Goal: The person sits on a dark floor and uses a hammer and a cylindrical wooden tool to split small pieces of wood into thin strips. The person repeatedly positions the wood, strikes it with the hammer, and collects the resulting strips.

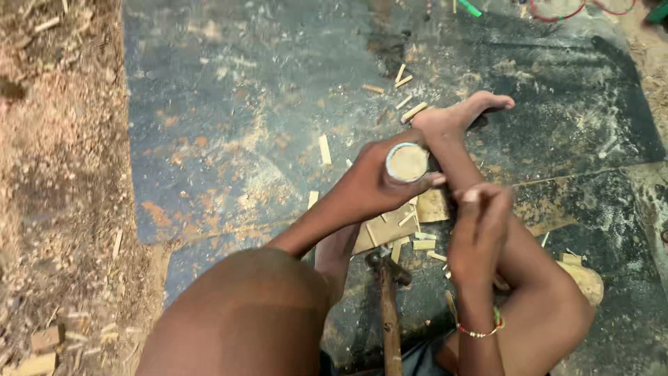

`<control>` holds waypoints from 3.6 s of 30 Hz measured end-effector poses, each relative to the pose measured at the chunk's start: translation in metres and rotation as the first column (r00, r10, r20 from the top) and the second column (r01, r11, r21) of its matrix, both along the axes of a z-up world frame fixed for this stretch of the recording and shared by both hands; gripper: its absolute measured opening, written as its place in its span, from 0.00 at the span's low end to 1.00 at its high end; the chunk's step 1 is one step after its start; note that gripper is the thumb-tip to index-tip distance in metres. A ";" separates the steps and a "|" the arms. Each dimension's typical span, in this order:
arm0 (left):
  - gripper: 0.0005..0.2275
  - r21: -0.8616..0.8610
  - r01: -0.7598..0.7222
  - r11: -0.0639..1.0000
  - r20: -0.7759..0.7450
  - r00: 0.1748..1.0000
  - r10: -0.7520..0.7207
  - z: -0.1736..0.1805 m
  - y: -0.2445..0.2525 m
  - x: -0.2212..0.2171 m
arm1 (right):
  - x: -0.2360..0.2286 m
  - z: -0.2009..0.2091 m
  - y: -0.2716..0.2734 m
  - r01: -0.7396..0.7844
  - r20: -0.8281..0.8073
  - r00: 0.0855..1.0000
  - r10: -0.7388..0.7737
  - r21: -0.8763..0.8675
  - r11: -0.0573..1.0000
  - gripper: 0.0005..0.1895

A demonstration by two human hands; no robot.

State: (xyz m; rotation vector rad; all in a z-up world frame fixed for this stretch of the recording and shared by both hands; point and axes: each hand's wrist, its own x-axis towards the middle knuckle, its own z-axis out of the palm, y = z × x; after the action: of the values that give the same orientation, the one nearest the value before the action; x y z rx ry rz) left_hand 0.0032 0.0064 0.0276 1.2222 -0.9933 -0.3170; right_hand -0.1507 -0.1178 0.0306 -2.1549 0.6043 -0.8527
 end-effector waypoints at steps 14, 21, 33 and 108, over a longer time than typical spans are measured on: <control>0.13 0.169 -0.060 0.984 0.025 0.998 0.056 0.023 0.026 -0.005 | 0.024 -0.172 0.017 -0.218 -0.295 0.911 0.287 0.244 0.945 0.12; 0.14 0.186 -0.062 0.981 0.037 0.998 0.056 0.015 0.025 -0.008 | 0.019 -0.187 0.008 -0.178 -0.394 0.892 0.222 0.146 0.973 0.10; 0.11 0.146 -0.036 0.989 0.023 0.999 0.033 0.022 0.026 -0.012 | 0.017 -0.186 0.005 -0.197 -0.397 0.881 0.257 0.187 0.962 0.09; 0.14 0.087 0.088 0.992 0.137 0.986 -0.099 0.018 -0.001 -0.017 | -0.015 -0.125 -0.018 -0.255 -0.352 0.893 0.282 0.122 0.959 0.29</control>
State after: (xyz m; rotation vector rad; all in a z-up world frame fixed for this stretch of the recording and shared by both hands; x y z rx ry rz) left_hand -0.0133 0.0055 0.0457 1.2867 -1.1717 -0.3508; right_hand -0.1654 -0.1355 -0.0940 -2.2790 0.4903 -0.2735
